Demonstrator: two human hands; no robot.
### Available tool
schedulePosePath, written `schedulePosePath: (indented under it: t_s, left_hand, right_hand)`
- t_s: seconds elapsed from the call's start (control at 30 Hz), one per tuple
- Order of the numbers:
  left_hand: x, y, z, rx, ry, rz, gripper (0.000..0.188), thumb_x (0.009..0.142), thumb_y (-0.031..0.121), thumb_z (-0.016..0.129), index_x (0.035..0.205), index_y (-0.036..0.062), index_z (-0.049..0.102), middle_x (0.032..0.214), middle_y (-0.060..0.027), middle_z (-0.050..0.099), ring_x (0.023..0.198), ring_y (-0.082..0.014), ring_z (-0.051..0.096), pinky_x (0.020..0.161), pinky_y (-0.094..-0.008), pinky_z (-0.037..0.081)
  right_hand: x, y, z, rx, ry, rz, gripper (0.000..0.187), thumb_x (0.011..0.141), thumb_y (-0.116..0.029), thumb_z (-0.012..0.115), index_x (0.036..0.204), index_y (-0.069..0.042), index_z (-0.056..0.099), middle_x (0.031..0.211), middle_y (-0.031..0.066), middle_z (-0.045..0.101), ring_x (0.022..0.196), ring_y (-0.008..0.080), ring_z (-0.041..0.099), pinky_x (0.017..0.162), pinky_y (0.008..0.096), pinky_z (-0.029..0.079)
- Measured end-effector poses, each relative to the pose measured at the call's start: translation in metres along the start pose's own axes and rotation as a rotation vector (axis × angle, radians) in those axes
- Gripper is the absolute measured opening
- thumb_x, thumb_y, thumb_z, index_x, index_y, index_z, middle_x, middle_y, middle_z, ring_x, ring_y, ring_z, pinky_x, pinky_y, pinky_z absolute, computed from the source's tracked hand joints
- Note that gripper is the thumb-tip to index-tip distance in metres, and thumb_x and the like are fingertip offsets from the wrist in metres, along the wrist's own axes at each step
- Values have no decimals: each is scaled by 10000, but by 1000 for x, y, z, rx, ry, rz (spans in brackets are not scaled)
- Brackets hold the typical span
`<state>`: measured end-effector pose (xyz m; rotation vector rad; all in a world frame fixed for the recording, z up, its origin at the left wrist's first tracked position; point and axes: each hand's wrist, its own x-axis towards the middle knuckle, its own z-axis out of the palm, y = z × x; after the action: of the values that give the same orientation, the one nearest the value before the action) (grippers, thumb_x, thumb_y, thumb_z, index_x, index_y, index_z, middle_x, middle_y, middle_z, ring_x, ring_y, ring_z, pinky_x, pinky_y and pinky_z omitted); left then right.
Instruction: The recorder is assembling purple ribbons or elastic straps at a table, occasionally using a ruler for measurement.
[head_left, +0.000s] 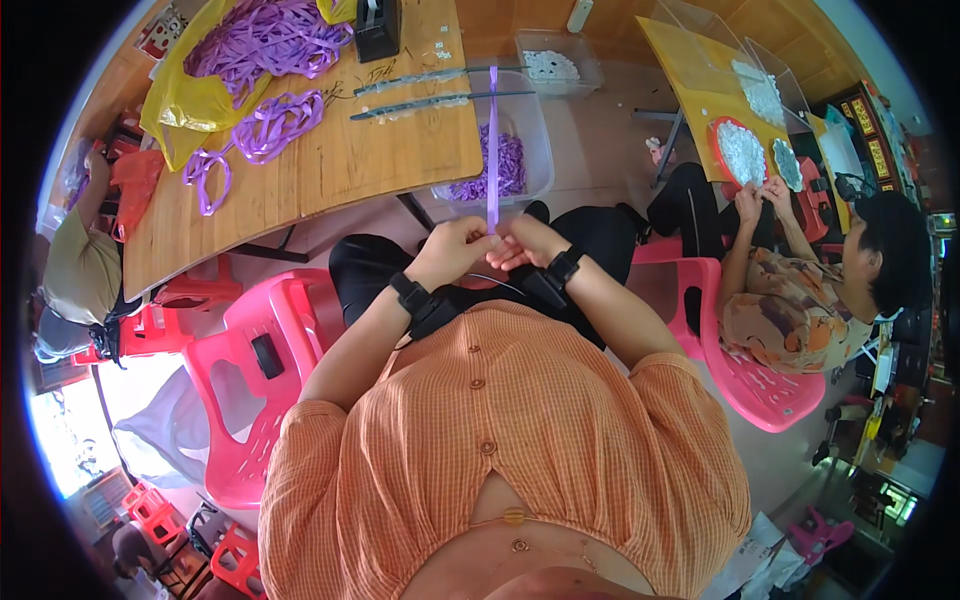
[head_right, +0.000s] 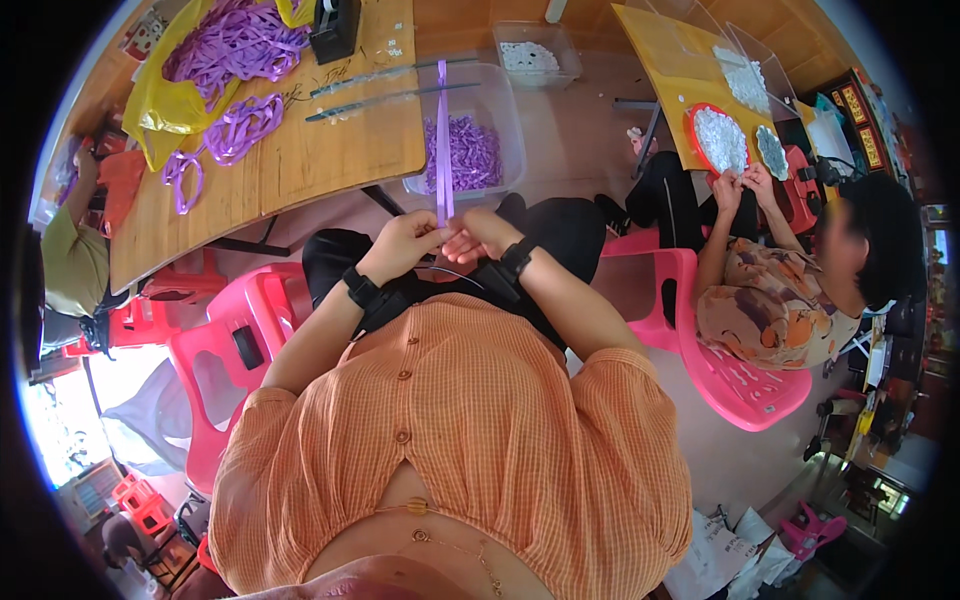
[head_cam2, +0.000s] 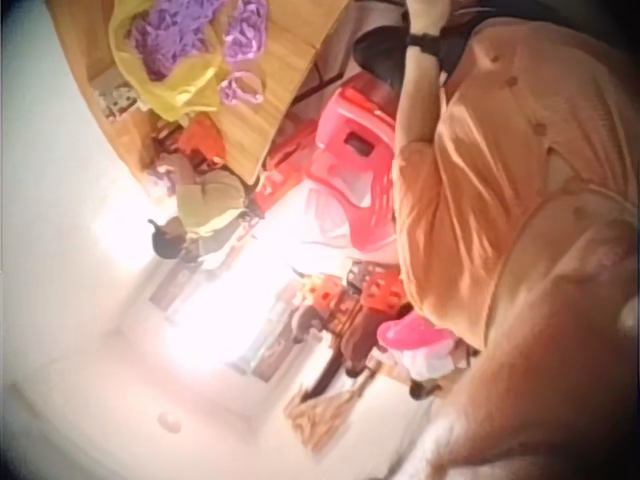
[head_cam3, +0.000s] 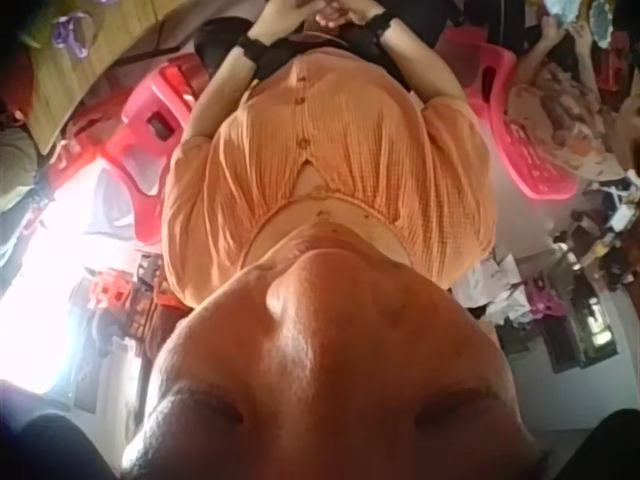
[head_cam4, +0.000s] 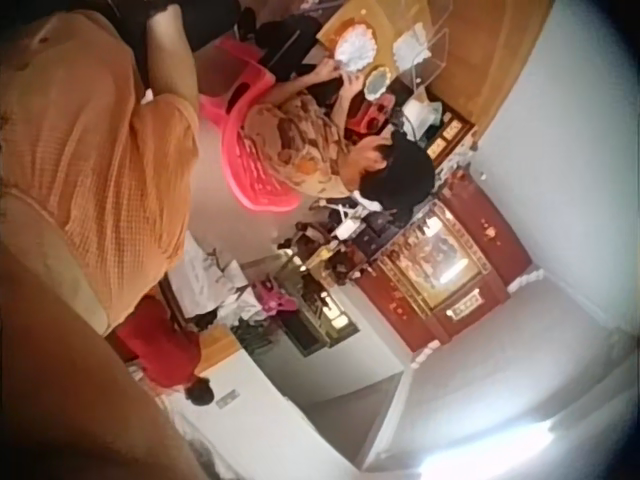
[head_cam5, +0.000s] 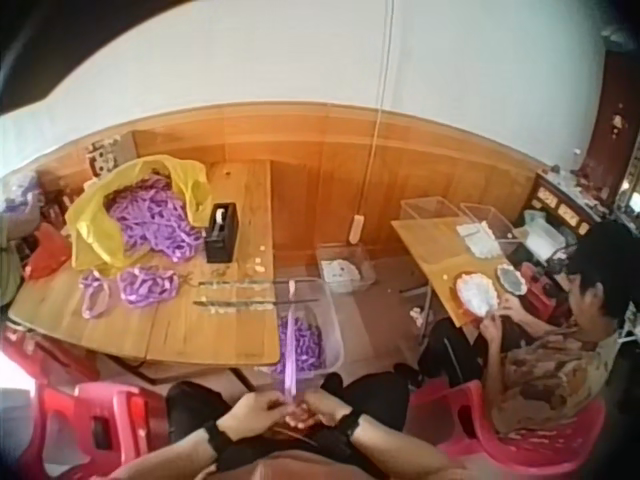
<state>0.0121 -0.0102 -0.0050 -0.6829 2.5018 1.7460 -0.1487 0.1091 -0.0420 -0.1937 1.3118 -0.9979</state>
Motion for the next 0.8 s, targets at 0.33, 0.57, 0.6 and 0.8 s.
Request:
schedulePosePath:
  t_s: [0.33,0.57,0.6,0.8]
  left_hand:
    - [0,2,-12,-340,160,79,247,942,173,634,1100,-14,666,808,-64,673,667,-102,621,615,-265,506]
    - [17,-15,4,-95,-18,74,267,923,209,662,1088,1,688,859,-75,704,714,-124,645,654,-276,518]
    - [21,-22,10,-199,-35,91,276,916,227,675,1072,0,695,848,-68,701,709,-126,636,654,-282,517]
    - [31,1,1,-293,88,-78,266,907,237,715,984,-17,707,773,-6,645,662,-79,566,622,-247,473]
  right_hand:
    - [-7,0,-10,-327,-14,23,369,874,-402,708,866,-34,691,764,90,697,655,162,675,580,264,537]
    - [-23,-6,-7,-450,-75,46,454,830,-494,728,855,-41,709,745,90,714,631,161,685,576,254,534]
    - [-23,-7,-6,-464,-104,43,486,821,-533,721,851,-49,705,755,87,718,641,162,689,579,259,531]
    - [-25,-7,-14,-479,-115,-22,358,899,-412,667,913,-58,713,766,73,722,657,147,694,581,238,530]
